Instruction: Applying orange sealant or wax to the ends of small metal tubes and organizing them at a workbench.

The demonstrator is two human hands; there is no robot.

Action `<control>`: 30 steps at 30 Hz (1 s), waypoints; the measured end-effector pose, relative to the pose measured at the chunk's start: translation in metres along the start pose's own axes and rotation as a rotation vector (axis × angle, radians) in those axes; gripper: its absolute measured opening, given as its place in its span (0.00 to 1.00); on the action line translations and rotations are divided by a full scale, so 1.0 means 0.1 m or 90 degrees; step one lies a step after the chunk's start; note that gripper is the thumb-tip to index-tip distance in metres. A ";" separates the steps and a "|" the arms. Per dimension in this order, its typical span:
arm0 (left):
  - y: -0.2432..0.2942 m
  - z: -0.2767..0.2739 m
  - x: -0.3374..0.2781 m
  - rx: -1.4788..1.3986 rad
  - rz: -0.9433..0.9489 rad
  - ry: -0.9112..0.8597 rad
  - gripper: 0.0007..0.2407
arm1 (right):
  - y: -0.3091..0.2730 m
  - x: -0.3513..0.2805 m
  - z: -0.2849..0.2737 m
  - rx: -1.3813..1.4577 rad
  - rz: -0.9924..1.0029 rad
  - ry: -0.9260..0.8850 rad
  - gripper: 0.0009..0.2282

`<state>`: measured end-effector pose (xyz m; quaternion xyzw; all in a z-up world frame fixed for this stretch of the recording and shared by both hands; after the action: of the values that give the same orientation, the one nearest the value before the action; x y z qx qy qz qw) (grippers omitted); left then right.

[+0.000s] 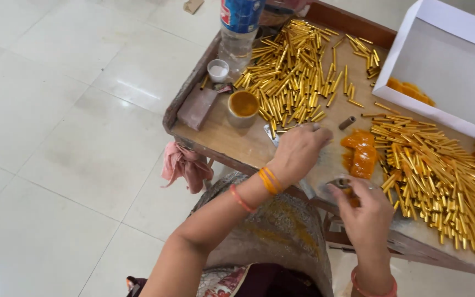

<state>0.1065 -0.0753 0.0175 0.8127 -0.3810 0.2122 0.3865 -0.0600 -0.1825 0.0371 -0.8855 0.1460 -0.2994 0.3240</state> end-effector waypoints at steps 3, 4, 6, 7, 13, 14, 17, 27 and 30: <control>-0.03 -0.05 -0.34 -0.022 0.030 -0.031 0.03 | -0.04 0.03 -0.01 0.026 -0.117 -0.018 0.12; -0.02 -0.08 -0.36 -0.043 0.045 -0.045 0.03 | -0.03 0.04 -0.01 0.009 -0.099 -0.002 0.12; -0.04 -0.17 -0.40 -0.060 0.056 -0.015 0.02 | -0.01 0.08 0.00 0.029 -0.098 -0.007 0.13; -0.01 -0.21 -0.39 -0.076 0.066 -0.031 0.02 | -0.03 0.07 -0.01 0.018 -0.079 0.004 0.13; 0.16 -0.42 -0.35 -0.085 0.062 0.007 0.07 | -0.06 0.14 -0.04 0.004 -0.115 -0.036 0.12; 0.18 -0.46 -0.42 -0.141 0.038 0.022 0.06 | -0.05 0.11 -0.03 -0.009 -0.132 -0.039 0.12; 0.28 -0.40 -0.81 -0.303 -0.071 0.024 0.04 | 0.01 0.15 -0.03 -0.029 -0.168 -0.049 0.13; 0.62 0.14 -1.76 -1.075 -0.758 -0.404 0.15 | -0.05 0.20 -0.02 -0.066 -0.196 -0.056 0.14; 0.65 0.08 -1.77 -1.099 -0.809 -0.451 0.16 | -0.05 0.13 -0.04 -0.034 -0.178 -0.030 0.16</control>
<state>-0.0535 -0.0279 -0.0699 0.3344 -0.0054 -0.5997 0.7270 -0.0525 -0.1865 0.0489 -0.9122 0.0217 -0.3166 0.2592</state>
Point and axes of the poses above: each hand's wrist, its own x-axis towards the middle knuckle, its own z-axis out of the palm, y = z × x, the point moved 1 cm from there along x, towards the middle knuckle, and after that the axes turned 11 degrees about x, right-handed, at the moved point
